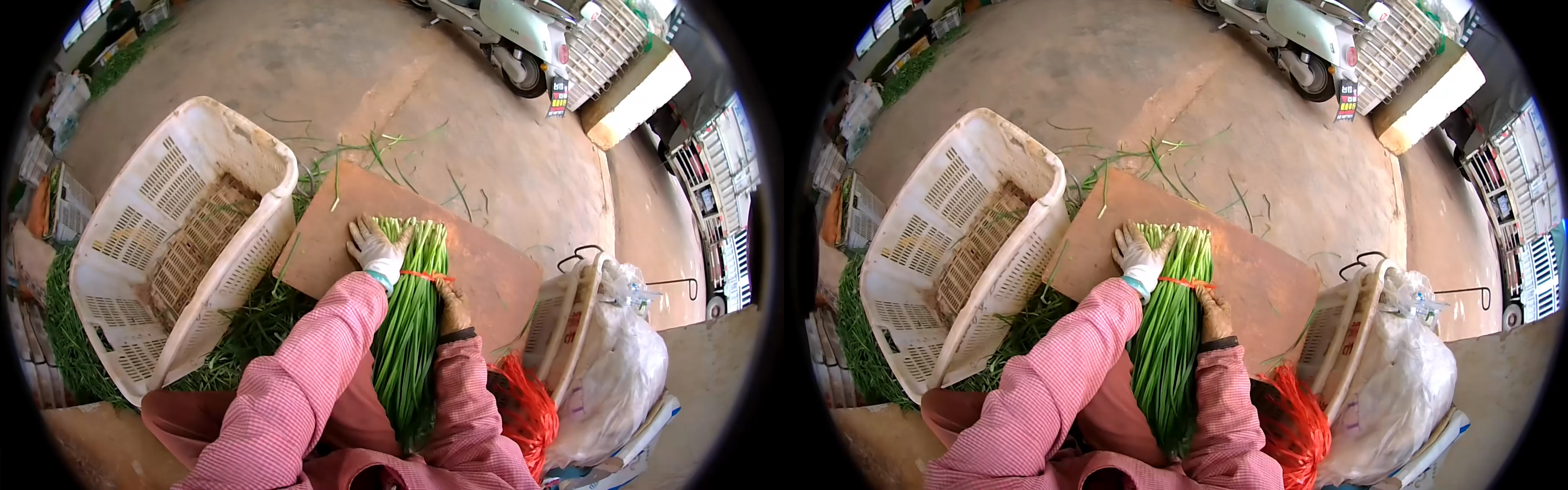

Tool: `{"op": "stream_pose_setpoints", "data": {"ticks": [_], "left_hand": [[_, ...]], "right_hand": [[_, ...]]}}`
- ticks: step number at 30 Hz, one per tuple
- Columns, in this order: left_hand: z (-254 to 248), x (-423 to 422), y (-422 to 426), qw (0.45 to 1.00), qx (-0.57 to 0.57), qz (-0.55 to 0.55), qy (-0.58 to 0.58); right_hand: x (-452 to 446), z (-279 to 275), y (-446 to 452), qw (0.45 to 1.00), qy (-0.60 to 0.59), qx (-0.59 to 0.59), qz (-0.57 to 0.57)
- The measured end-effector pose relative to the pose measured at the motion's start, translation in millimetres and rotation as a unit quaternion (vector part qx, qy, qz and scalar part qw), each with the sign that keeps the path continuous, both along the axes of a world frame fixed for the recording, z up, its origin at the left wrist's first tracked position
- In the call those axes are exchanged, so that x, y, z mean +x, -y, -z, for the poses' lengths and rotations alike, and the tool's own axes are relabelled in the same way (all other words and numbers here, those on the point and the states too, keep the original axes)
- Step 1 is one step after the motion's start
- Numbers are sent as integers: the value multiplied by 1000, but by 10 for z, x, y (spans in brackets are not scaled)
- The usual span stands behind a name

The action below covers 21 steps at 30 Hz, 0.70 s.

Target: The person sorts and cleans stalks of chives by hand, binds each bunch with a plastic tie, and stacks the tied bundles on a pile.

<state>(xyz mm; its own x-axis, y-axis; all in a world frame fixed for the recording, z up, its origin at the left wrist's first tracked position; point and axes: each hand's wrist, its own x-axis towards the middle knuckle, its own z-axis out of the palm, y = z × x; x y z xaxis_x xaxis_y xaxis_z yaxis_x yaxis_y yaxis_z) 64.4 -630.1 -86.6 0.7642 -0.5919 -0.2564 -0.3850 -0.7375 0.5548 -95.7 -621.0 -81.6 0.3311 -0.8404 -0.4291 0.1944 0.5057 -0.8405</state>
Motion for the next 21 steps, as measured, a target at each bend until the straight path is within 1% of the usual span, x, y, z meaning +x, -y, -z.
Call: {"op": "stream_pose_setpoints", "data": {"ticks": [2,3,4,5,6,7,8,9,10,11,12,14,15,16,18,19,20,21], "left_hand": [[-2,51,-23,998,-62,10,6],[-39,67,-78,992,-120,3,-31],[36,75,-125,992,-121,3,-26],[131,74,-193,964,-249,-3,-92],[158,64,-283,916,-368,-8,-158],[187,34,-382,922,-341,36,-182],[209,-52,-482,918,-317,51,-231],[33,-158,-568,881,-330,21,-338],[-82,-246,-611,832,-341,-8,-438],[46,-272,-566,833,-320,-35,-450],[4,-333,-580,847,-311,-60,-427],[-87,-382,-651,816,-300,-38,-493],[-8,-422,-637,805,-300,-79,-506],[-133,-428,-689,801,-307,-78,-508],[-358,-440,-810,702,-301,-90,-638],[-316,-562,-820,664,-340,-143,-650],[-336,-646,-861,640,-352,-155,-665],[-408,-749,-890,580,-378,-160,-704]], "right_hand": [[18,-63,24,1000,-10,-4,-4],[21,-71,22,1000,-23,-5,-3],[6,-60,29,1000,-18,-6,-4],[-30,-41,27,999,-18,-41,-6],[-52,-26,17,997,-19,-74,-8],[-75,-16,-5,997,-21,-69,-10],[-100,-23,-31,997,-21,-73,-4],[-122,-48,-40,997,-20,-81,1],[-140,-77,-33,996,-16,-90,7],[-186,127,24,993,-10,-121,9],[-144,54,18,992,-10,-124,5],[-77,-136,19,994,-102,-3,34],[-105,-59,47,997,-67,-34,12],[-116,-67,61,997,-69,-42,10],[-131,-169,80,989,-102,-94,-41],[-161,-278,109,981,-153,-104,-56],[-216,-410,161,964,-228,-120,-73],[-222,-669,165,957,-235,-132,-105]]}}
